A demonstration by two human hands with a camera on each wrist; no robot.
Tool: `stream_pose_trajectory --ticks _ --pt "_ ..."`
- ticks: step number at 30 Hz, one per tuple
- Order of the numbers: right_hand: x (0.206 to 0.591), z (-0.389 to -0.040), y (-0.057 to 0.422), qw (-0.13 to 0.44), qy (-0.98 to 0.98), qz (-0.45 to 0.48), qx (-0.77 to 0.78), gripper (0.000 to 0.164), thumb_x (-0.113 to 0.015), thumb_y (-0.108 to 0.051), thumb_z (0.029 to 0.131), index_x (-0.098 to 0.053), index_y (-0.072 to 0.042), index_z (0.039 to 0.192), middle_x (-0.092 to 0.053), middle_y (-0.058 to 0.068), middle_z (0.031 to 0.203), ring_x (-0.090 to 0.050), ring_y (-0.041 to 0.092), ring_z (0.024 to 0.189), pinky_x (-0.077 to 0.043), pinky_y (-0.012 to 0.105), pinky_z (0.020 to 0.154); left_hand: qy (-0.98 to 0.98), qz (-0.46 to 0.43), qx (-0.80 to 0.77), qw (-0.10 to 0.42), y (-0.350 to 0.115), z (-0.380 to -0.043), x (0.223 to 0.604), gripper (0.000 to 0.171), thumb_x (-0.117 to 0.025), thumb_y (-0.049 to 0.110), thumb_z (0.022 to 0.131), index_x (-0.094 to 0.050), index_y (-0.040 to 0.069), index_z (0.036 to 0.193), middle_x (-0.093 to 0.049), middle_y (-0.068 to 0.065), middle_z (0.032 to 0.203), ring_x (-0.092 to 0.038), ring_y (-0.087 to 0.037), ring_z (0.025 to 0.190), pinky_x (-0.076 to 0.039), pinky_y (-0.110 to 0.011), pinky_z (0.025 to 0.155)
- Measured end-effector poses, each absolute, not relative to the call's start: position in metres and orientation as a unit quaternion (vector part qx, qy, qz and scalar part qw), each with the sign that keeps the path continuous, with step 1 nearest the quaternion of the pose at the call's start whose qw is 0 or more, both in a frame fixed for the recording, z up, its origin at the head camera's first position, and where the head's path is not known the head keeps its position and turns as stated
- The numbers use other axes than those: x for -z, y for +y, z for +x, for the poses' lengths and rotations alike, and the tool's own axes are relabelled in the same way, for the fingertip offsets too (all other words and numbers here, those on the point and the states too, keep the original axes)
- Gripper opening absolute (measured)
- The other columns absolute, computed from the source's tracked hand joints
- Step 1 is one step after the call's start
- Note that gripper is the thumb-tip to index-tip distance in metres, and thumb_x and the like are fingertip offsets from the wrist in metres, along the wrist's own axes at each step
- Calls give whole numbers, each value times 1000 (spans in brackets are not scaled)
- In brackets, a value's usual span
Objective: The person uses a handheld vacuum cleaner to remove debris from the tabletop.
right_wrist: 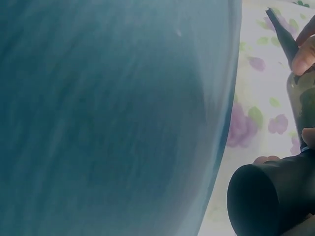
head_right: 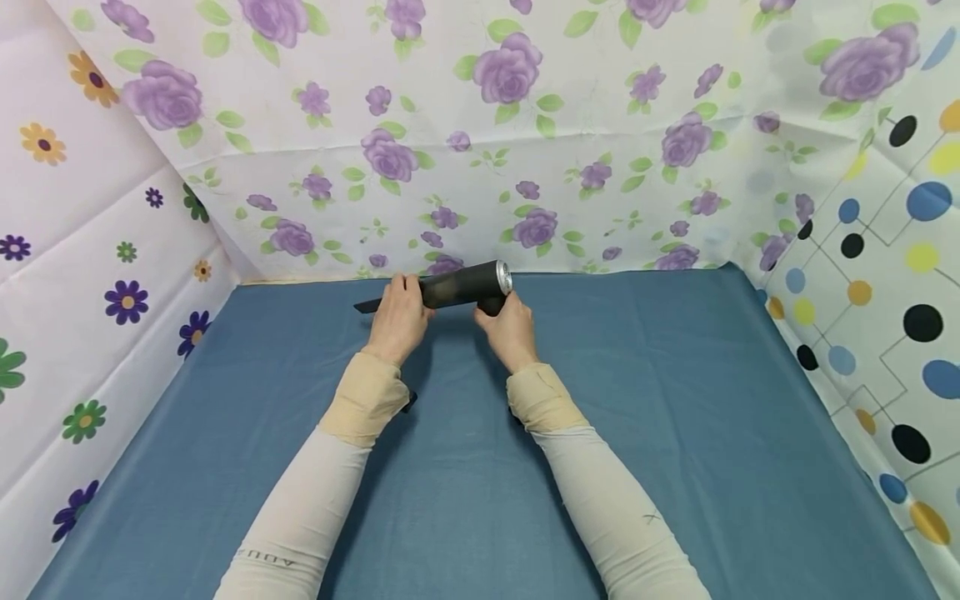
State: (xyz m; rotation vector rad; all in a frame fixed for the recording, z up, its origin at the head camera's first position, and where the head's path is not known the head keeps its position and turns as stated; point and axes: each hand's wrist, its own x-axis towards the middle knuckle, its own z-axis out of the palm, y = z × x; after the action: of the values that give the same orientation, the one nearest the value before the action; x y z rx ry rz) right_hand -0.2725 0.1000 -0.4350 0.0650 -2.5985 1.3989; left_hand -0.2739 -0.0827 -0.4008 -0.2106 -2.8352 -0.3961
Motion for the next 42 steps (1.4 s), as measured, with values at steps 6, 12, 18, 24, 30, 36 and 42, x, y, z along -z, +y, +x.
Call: stream_pose_trajectory --ticks 6,12,18,24,30,36,42 --pt "437 -275 113 101 -879 -8 -466 28 -70 -26 90 -61 0 85 -58 12 63 -53 22 48 -40 33 45 -976 -102 110 157 -71 -271 391 44 -70 23 92 -51 -6 118 -51 -22 109 -52 -35 99 -43 -41 93" --pt "435 -276 123 78 -874 -18 -479 28 -68 -27 91 -63 0 83 -63 12 61 -60 22 50 -46 35 47 -974 -113 99 169 -62 -271 387 43 -71 25 92 -53 -5 116 -51 -21 109 -52 -34 99 -42 -41 94" --pt "432 -277 132 56 -881 -3 -470 33 -67 -32 91 -65 -3 77 -64 11 62 -61 22 54 -48 35 54 -971 -118 98 183 -59 -273 389 42 -73 24 91 -53 -5 114 -51 -20 105 -52 -33 96 -44 -40 92" --pt "428 -275 140 30 -878 -8 -478 35 -68 -36 92 -65 -2 85 -66 13 69 -61 24 58 -49 37 59 -973 -117 88 178 -55 -275 392 41 -70 28 93 -54 -4 113 -51 -18 103 -53 -32 93 -45 -40 89" --pt "427 -275 148 11 -888 -15 -460 42 -65 -42 94 -63 0 95 -65 16 79 -60 25 62 -47 37 59 -974 -112 76 181 -47 -274 392 41 -68 32 94 -56 -2 112 -53 -18 103 -55 -32 96 -46 -42 90" --pt "426 -276 155 -3 -898 -19 -440 46 -62 -45 95 -56 0 95 -56 15 80 -53 25 64 -43 36 59 -975 -113 75 177 -41 -276 392 40 -67 33 94 -56 -1 111 -53 -17 105 -54 -32 99 -45 -43 93" --pt "429 -280 161 -17 -905 -33 -425 51 -62 -46 95 -57 4 105 -56 17 84 -55 28 67 -44 38 60 -980 -106 69 156 -35 -282 396 41 -65 35 95 -55 0 115 -53 -17 111 -53 -32 102 -44 -43 95"
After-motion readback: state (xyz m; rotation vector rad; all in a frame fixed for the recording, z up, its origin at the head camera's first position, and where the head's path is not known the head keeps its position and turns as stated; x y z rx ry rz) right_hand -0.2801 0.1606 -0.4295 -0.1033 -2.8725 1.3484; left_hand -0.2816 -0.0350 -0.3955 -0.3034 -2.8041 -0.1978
